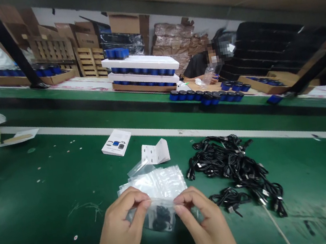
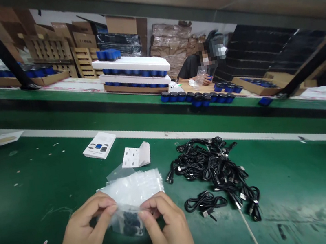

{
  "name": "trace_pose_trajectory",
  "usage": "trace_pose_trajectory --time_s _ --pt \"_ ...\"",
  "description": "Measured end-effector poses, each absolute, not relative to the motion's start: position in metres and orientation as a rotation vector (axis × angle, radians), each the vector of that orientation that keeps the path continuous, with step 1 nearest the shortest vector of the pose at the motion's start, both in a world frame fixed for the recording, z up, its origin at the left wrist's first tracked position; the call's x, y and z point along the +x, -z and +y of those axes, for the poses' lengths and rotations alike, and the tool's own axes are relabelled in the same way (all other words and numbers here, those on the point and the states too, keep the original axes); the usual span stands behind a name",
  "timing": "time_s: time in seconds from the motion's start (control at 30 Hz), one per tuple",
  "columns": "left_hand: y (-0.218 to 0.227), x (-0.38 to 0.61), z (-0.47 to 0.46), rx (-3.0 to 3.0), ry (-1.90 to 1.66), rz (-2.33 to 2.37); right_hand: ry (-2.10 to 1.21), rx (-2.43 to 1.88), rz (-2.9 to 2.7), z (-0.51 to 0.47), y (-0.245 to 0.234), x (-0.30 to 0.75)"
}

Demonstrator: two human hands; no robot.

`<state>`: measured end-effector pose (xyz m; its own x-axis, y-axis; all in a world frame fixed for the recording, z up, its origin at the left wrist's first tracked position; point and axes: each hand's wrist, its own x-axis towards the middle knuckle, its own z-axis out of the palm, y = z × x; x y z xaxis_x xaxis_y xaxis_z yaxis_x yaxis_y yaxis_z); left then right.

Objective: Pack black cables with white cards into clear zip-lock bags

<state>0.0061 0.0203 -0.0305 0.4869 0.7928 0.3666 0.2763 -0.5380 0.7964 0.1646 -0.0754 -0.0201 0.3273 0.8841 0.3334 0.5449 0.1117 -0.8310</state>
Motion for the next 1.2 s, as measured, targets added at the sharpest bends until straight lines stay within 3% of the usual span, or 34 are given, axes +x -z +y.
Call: trace_pose_trajectory --time_s 0.2,0.47,0.63,0.97,1.2 --pt "0.031 0.014 0.018 1.878 -0.787 0.788 -0.429 -1.491 -1.227 -0.071 0.026 0.157" --pt "0.042 0.021 0.008 1.680 -1.026 0.950 -0.646 -1.442 -1.128 -0.067 0.047 0.142" --pt "0.052 0.028 -0.013 1.549 -1.069 1.135 -0.469 -1.503 -1.057 -0.064 0.058 0.119" --pt "0.052 0.032 -0.032 1.525 -1.130 1.061 -0.227 -1.560 -1.034 -0.075 0.080 0.107" --pt "0.048 0.028 -0.024 1.526 -1.036 1.003 -0.397 -1.460 -0.975 -0.070 0.063 0.112"
